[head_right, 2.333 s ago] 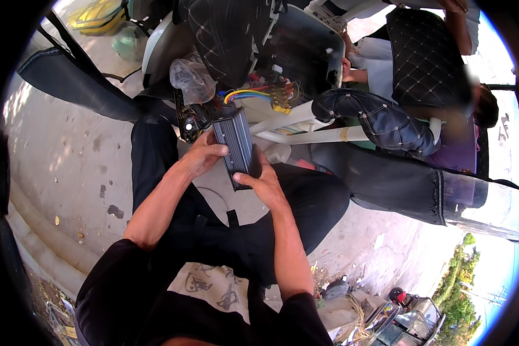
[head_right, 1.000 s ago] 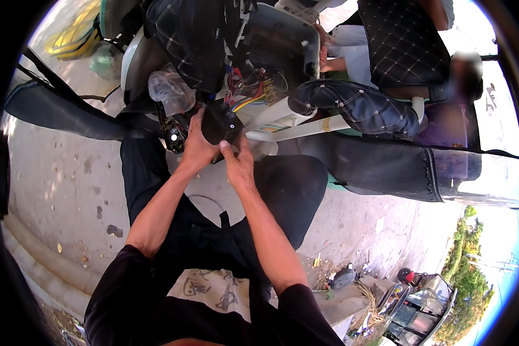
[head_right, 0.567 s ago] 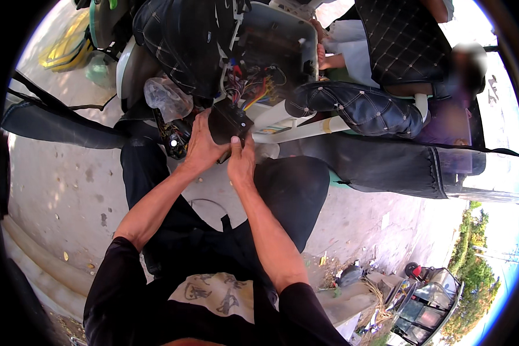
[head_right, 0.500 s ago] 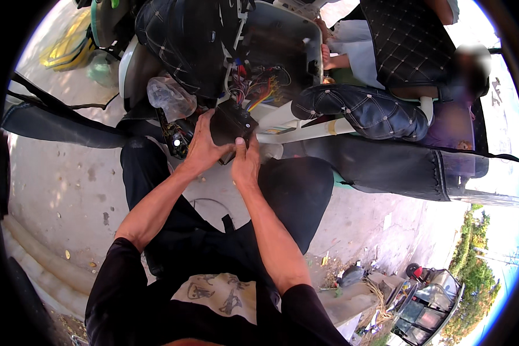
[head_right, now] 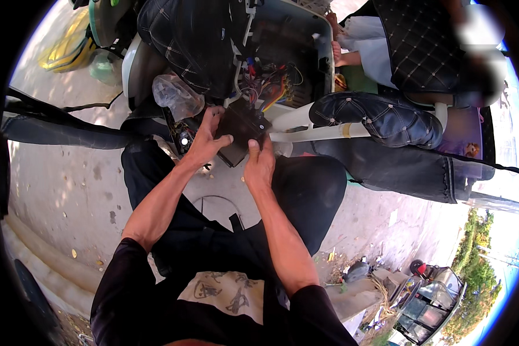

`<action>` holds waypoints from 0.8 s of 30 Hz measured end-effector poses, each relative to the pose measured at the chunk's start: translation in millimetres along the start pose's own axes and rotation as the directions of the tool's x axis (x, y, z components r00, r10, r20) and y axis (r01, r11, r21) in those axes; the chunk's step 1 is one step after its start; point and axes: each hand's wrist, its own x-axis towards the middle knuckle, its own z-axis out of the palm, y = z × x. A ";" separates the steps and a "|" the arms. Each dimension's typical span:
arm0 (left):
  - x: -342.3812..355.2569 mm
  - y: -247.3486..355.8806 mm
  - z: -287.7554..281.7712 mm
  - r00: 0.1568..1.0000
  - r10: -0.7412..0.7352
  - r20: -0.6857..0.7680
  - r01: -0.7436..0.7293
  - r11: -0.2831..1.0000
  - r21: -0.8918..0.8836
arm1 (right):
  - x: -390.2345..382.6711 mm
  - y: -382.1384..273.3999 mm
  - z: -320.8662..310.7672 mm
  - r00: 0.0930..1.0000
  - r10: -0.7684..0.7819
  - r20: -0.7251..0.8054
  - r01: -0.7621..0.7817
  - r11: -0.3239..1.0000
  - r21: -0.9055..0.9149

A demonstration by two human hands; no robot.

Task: The person sits on the ground and works on the scooter's wiring under the seat. They connect and disconnect wires to a yellow terminal block and handle a black rectangular electronic component, repeatedly attaching and detaching it.

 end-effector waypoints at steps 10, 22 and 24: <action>-2.8 -2.1 5.4 0.998 0.063 0.022 -0.064 0.997 0.046 | -2.0 -31.8 -4.5 0.989 -0.144 -0.034 0.128 0.946 -0.298; -17.5 15.0 11.2 0.989 -0.107 -0.103 0.064 0.933 -0.353 | -6.9 -41.5 -16.8 0.961 -0.262 0.088 0.272 0.953 -0.136; -21.0 16.3 15.9 0.977 -0.196 -0.078 0.125 0.837 -0.533 | -11.8 -32.6 -23.6 0.967 -0.246 0.058 0.253 0.937 -0.241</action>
